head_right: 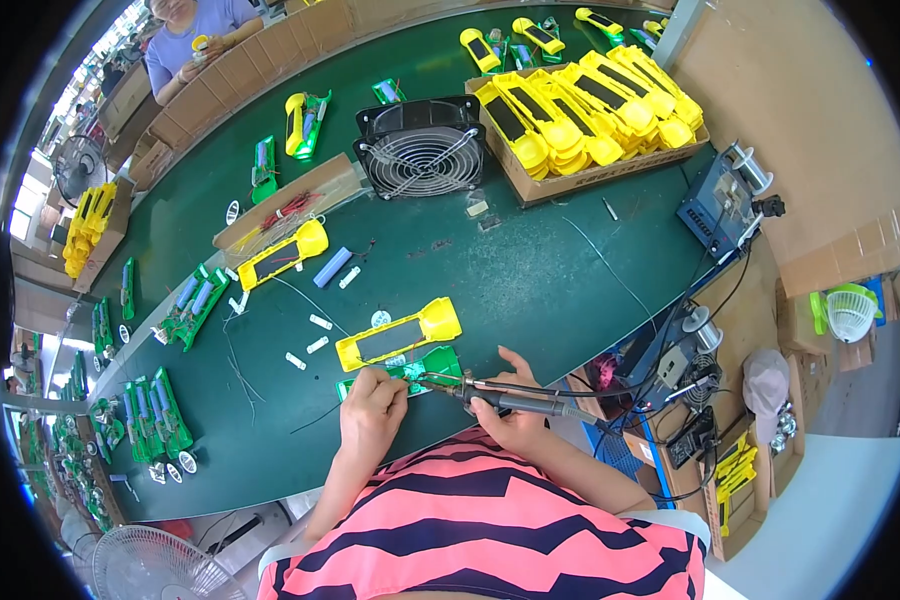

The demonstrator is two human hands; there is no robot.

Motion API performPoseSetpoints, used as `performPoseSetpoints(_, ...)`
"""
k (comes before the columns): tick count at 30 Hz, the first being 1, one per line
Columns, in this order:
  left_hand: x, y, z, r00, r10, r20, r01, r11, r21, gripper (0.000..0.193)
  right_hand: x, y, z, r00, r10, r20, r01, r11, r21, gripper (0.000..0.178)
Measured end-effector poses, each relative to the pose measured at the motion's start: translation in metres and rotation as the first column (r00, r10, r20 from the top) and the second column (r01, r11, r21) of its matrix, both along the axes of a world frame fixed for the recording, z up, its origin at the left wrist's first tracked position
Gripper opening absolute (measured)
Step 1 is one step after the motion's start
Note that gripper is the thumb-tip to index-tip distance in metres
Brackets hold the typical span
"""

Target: Soldering wires and components onto circuit boards for handheld lights on an assembly line.

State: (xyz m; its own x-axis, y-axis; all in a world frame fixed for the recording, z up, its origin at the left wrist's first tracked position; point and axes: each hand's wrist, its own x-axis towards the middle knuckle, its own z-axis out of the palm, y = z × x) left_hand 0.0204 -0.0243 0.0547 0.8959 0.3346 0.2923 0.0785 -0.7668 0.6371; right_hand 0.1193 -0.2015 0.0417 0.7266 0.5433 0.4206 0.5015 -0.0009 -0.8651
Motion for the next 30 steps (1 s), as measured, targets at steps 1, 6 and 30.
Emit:
performPoseSetpoints(1, 0.0, 0.0, 0.0, 1.0, 0.001, 0.0, -0.001, 1.0, 0.0, 0.012, 0.0, 0.0, 0.001, 1.0, 0.001, 0.0, -0.001, 1.0, 0.0, 0.017)
performPoseSetpoints(6, -0.001, 0.001, -0.001, 1.0, -0.007, -0.01, 0.007, 1.0, -0.03, 0.013, 0.003, -0.001, 0.003, 1.0, -0.023, 0.02, 0.022, 0.998, 0.062, 0.017)
performPoseSetpoints(30, -0.027, 0.01, 0.027, 0.947, 0.114, -0.301, -0.042, 0.971, 0.236, 0.021, 0.002, -0.008, 0.006, 1.0, -0.025, 0.01, 0.024, 0.998, 0.064, 0.018)
